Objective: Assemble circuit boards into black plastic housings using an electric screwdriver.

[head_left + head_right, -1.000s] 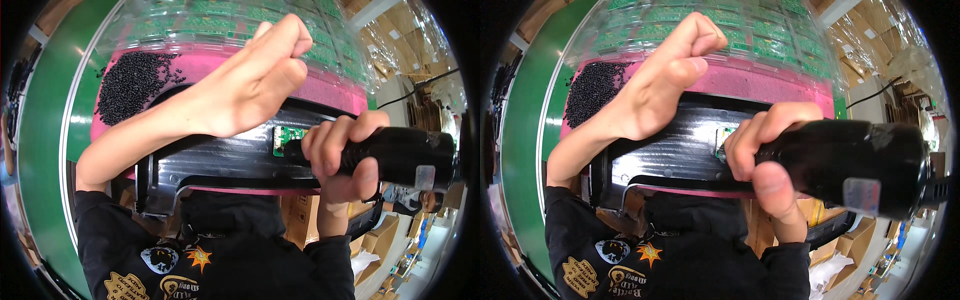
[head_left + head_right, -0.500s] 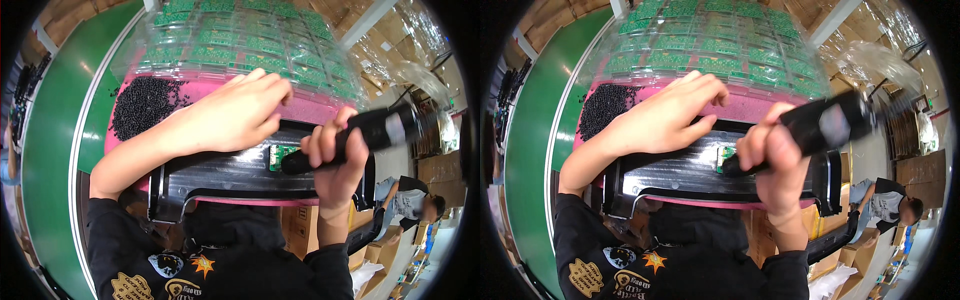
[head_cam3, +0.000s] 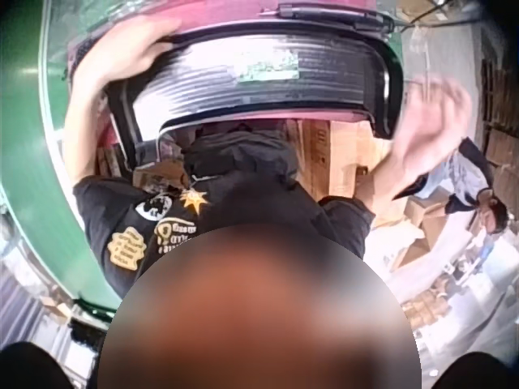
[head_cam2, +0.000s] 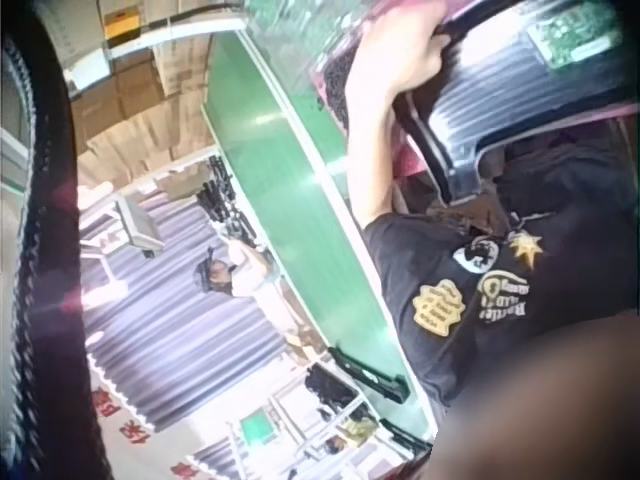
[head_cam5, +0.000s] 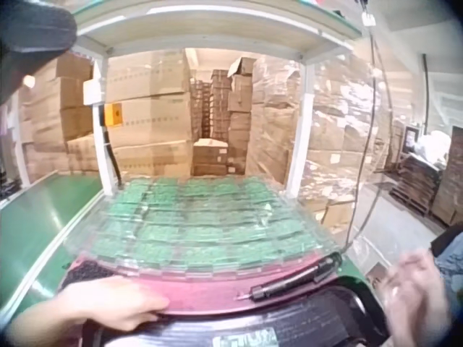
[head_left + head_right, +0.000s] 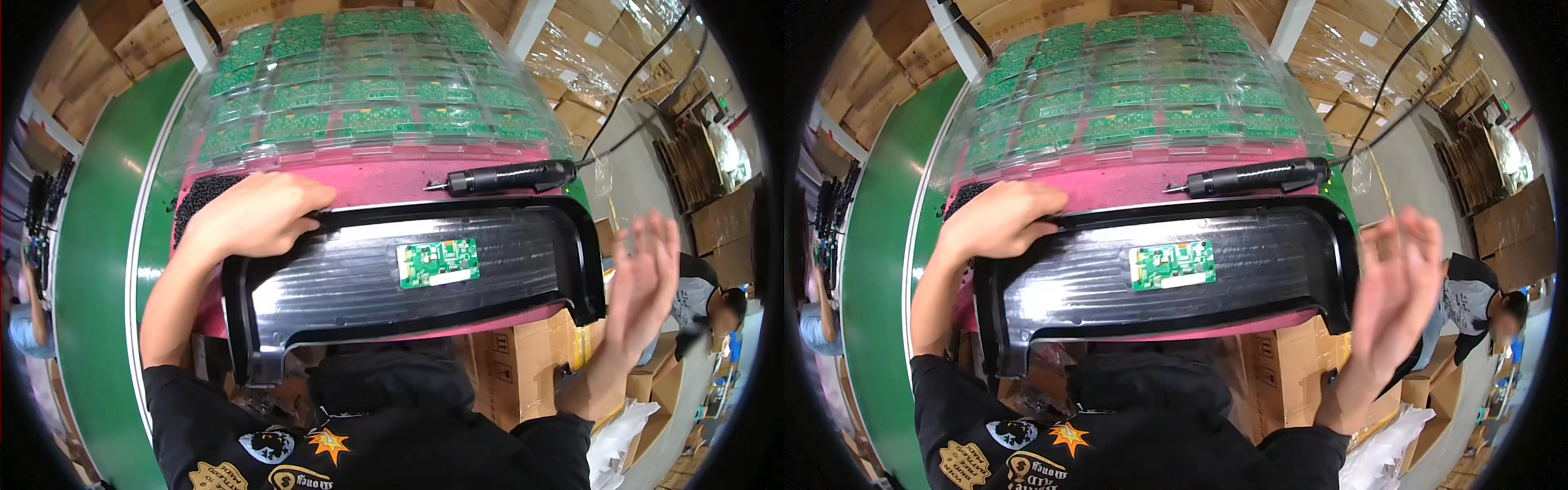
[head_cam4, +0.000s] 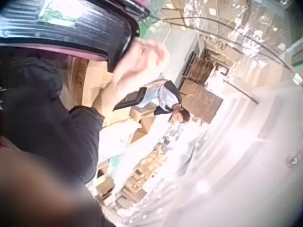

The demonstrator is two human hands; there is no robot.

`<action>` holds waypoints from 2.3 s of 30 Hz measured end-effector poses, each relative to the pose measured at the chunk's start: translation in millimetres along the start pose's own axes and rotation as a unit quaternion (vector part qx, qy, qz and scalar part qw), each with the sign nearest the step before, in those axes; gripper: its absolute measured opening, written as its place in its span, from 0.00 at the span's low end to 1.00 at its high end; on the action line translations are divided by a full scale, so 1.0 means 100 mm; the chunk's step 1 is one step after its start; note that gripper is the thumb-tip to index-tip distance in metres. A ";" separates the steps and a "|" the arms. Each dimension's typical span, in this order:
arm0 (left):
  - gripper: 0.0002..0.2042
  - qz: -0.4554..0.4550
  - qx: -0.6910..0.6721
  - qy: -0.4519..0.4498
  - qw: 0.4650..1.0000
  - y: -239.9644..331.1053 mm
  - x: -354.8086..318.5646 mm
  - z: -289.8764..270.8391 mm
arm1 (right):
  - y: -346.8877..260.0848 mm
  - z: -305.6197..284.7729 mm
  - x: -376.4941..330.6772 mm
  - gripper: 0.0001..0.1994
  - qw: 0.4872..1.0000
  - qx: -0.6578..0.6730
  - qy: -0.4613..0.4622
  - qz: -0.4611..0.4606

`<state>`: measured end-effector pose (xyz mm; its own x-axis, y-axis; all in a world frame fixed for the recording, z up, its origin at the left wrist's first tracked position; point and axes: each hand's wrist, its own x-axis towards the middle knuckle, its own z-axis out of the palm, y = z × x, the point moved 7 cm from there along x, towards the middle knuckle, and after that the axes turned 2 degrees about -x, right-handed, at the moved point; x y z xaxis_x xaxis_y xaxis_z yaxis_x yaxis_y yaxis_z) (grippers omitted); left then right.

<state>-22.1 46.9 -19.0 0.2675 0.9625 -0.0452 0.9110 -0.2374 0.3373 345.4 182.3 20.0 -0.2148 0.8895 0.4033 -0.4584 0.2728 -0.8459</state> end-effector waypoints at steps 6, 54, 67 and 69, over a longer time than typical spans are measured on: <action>0.11 -0.014 -0.063 0.253 0.965 0.33 -0.95 -0.49 | -0.39 -2.68 -0.15 0.18 0.834 -0.424 0.319 -0.151; 0.06 0.135 0.033 0.416 0.898 1.93 -0.59 -0.42 | -0.03 -1.25 -1.17 0.14 0.651 -0.732 -0.157 -0.126; 0.13 0.130 -0.001 0.399 0.908 1.79 -1.32 0.17 | 0.47 0.11 -0.59 0.12 0.664 -0.613 -0.396 -0.160; 0.14 0.118 0.004 0.399 0.909 1.52 -1.12 -0.05 | 0.47 0.47 -0.42 0.13 0.674 -0.551 -0.468 -0.149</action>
<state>84.6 -96.5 41.6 0.1462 0.6726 0.7254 0.8606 -0.4481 0.2421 292.2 141.0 -20.5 -0.9420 0.2542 0.2192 0.2073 0.9542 -0.2157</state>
